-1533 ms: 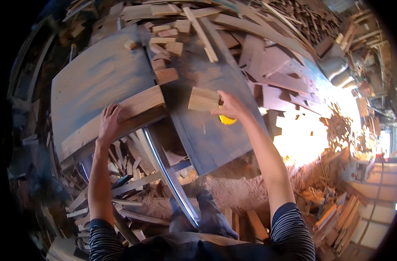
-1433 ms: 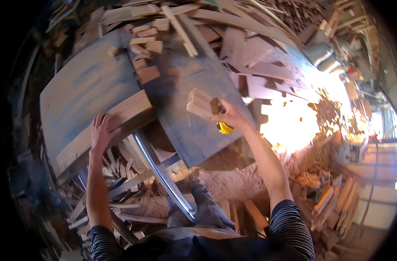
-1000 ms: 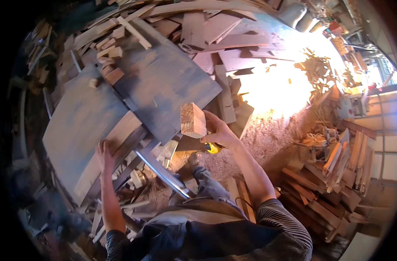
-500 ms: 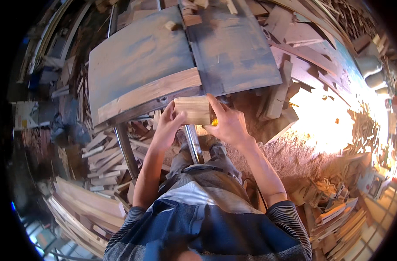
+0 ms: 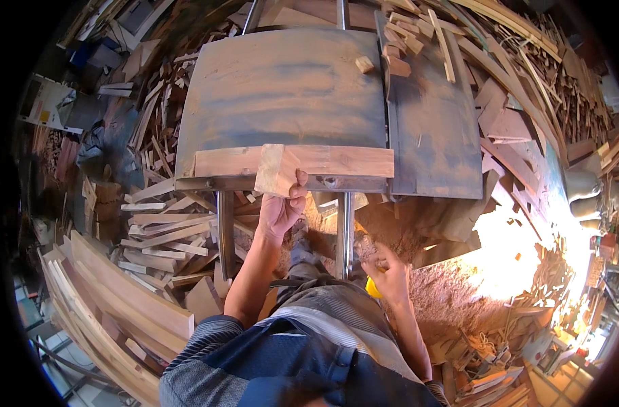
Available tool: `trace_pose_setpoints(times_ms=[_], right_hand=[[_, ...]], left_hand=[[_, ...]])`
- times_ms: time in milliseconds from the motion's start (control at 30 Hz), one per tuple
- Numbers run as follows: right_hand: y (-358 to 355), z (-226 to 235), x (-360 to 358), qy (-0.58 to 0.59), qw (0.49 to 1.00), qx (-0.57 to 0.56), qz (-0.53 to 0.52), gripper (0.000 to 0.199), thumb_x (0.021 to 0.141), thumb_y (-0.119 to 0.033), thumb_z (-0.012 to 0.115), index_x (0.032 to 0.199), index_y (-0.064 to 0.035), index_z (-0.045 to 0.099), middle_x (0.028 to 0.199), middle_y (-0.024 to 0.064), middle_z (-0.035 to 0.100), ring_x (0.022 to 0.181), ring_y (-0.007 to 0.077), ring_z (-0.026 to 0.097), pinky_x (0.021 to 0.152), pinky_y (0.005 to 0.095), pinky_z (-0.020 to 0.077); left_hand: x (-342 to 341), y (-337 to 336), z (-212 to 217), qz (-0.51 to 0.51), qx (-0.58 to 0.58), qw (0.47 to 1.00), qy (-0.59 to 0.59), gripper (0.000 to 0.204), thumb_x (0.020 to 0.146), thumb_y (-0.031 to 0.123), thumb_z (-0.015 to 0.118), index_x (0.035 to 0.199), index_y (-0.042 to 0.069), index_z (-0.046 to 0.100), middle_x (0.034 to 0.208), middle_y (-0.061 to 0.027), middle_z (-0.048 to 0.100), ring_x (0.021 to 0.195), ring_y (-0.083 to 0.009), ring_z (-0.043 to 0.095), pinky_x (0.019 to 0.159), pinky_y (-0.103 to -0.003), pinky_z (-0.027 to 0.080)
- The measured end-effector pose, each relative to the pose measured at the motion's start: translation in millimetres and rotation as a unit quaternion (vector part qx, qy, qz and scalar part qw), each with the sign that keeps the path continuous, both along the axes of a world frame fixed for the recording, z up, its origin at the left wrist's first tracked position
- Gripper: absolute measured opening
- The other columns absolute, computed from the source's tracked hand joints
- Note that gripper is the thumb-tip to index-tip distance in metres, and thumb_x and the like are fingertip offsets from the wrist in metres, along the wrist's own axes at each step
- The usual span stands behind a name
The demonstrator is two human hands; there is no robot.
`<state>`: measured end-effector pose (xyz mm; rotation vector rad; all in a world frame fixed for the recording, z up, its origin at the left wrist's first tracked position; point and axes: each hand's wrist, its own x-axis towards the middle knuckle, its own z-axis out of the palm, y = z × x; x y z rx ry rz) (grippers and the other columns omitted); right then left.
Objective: The person measures multiple pieces of wood using a yellow measuring tape and then cuts a wood board on a table saw.
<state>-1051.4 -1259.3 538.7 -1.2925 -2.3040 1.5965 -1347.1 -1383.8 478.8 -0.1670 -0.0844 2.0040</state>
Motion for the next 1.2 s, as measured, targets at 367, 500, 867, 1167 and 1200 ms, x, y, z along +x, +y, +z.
trace_pose_setpoints(times_ms=[367, 500, 867, 1167, 1200], right_hand=[[-12.7, -15.0, -8.3, -0.033, 0.999, 0.023, 0.035, 0.055, 0.081, -0.022, 0.079, 0.130, -0.0019, 0.063, 0.097, 0.0152, 0.074, 0.090, 0.0243, 0.073, 0.081, 0.0360, 0.0562], [-14.9, -41.5, 14.3, -0.095, 0.987, 0.121, 0.054, 0.053, 0.079, -0.028, 0.078, 0.122, 0.0005, 0.067, 0.091, 0.0173, 0.075, 0.087, 0.0281, 0.073, 0.080, 0.0376, 0.0561], [-50.0, -88.7, 72.3, -0.114, 0.982, 0.136, -0.060, 0.039, 0.076, -0.028, 0.078, 0.109, -0.0070, 0.074, 0.083, 0.0138, 0.075, 0.075, 0.0280, 0.074, 0.070, 0.0379, 0.0563], [-80.5, -101.5, 86.8, -0.140, 0.954, 0.171, -0.202, 0.027, 0.081, -0.025, 0.075, 0.101, -0.0076, 0.075, 0.078, 0.0156, 0.073, 0.070, 0.0295, 0.071, 0.067, 0.0374, 0.0546], [-84.8, -100.0, 97.2, -0.147, 0.947, 0.185, -0.219, 0.027, 0.081, -0.025, 0.075, 0.102, -0.0077, 0.075, 0.078, 0.0163, 0.073, 0.071, 0.0292, 0.071, 0.067, 0.0372, 0.0547]], left_hand=[[17.0, -41.8, -12.7, 0.019, -0.310, 0.939, 0.147, 0.048, 0.099, 0.024, 0.064, 0.138, -0.001, 0.048, 0.123, -0.0137, 0.064, 0.107, -0.0238, 0.067, 0.082, -0.038, 0.062], [46.1, -67.0, -12.9, -0.070, -0.327, 0.923, 0.189, 0.053, 0.093, 0.016, 0.072, 0.137, -0.002, 0.049, 0.126, -0.0141, 0.063, 0.106, -0.0232, 0.067, 0.087, -0.038, 0.062], [-378.3, -42.0, 188.5, 0.309, -0.366, 0.868, 0.127, 0.069, 0.099, 0.046, 0.062, 0.144, -0.003, 0.042, 0.152, -0.0126, 0.043, 0.122, -0.0295, 0.058, 0.093, -0.036, 0.056], [-221.6, 19.2, -25.9, -0.159, -0.400, 0.603, 0.672, 0.082, 0.089, 0.051, 0.068, 0.148, -0.001, 0.043, 0.151, -0.0194, 0.046, 0.135, -0.0319, 0.048, 0.110, -0.046, 0.038], [-173.4, 23.5, -4.9, -0.228, -0.359, 0.383, 0.820, 0.090, 0.085, 0.059, 0.066, 0.147, -0.001, 0.042, 0.151, -0.0190, 0.046, 0.135, -0.0321, 0.047, 0.111, -0.045, 0.035]])
